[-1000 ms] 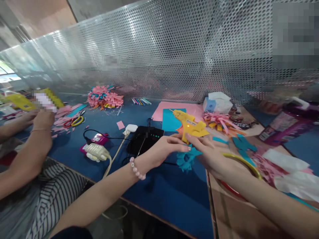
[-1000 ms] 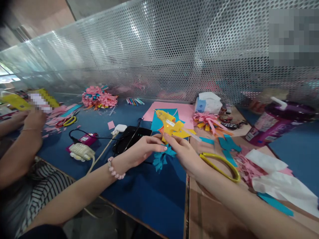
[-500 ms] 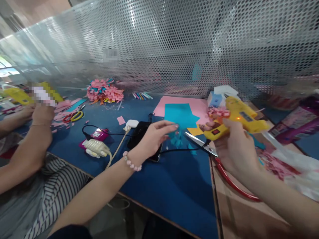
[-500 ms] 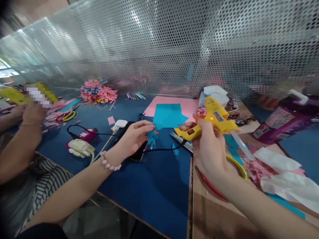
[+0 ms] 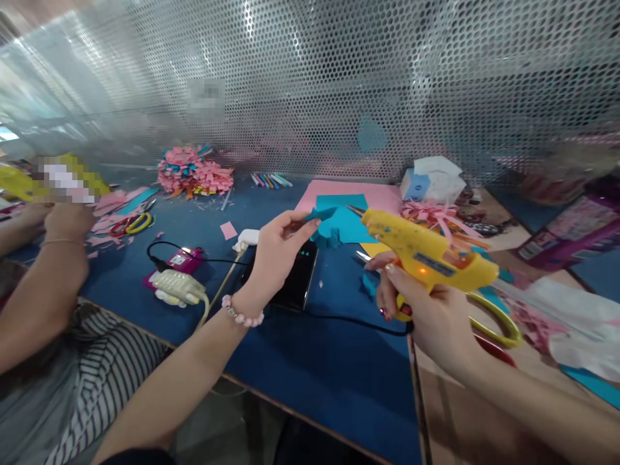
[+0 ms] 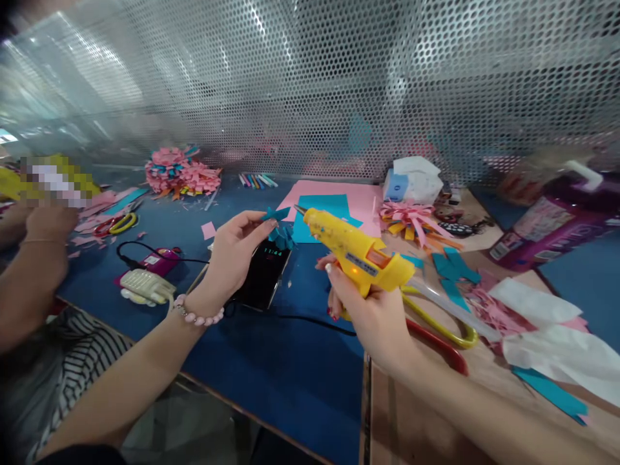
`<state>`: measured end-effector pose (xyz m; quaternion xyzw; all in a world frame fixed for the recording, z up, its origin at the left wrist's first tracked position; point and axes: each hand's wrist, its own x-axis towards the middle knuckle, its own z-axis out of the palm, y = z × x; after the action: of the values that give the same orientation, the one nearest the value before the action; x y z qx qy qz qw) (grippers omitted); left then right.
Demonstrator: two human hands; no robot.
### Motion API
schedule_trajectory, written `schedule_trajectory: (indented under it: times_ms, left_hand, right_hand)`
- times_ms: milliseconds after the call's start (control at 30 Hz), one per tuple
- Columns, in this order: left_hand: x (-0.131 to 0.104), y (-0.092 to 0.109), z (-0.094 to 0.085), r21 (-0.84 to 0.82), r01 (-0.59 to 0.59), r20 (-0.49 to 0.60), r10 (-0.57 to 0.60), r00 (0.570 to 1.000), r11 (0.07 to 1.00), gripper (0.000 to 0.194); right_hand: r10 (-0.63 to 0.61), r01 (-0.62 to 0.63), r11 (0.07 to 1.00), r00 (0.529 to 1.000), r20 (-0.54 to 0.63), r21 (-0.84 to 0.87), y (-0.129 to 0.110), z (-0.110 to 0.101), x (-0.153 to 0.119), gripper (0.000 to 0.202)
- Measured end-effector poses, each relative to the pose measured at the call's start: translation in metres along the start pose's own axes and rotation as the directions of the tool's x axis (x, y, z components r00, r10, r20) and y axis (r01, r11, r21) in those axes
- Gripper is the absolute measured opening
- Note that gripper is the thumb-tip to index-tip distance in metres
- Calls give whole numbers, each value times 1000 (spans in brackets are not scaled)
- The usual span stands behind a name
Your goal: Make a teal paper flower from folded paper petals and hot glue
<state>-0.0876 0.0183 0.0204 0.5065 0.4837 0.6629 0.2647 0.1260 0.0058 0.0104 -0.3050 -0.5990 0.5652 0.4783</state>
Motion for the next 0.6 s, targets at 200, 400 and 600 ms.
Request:
schedule_trajectory:
  times_ms: [200, 400, 600]
  left_hand:
    - [0, -5, 0, 115, -80, 12, 79, 997, 990, 21]
    - [-5, 0, 2, 128, -94, 71, 85, 994, 987, 20]
    - [-5, -4, 4, 90, -82, 81, 75, 994, 993, 17]
  right_hand:
    - [34, -31, 996, 999, 26, -85, 16, -7, 7, 30]
    - [43, -41, 995, 999, 23, -89, 21, -11, 9, 32]
    - [45, -43, 993, 999, 18, -109, 18, -11, 7, 33]
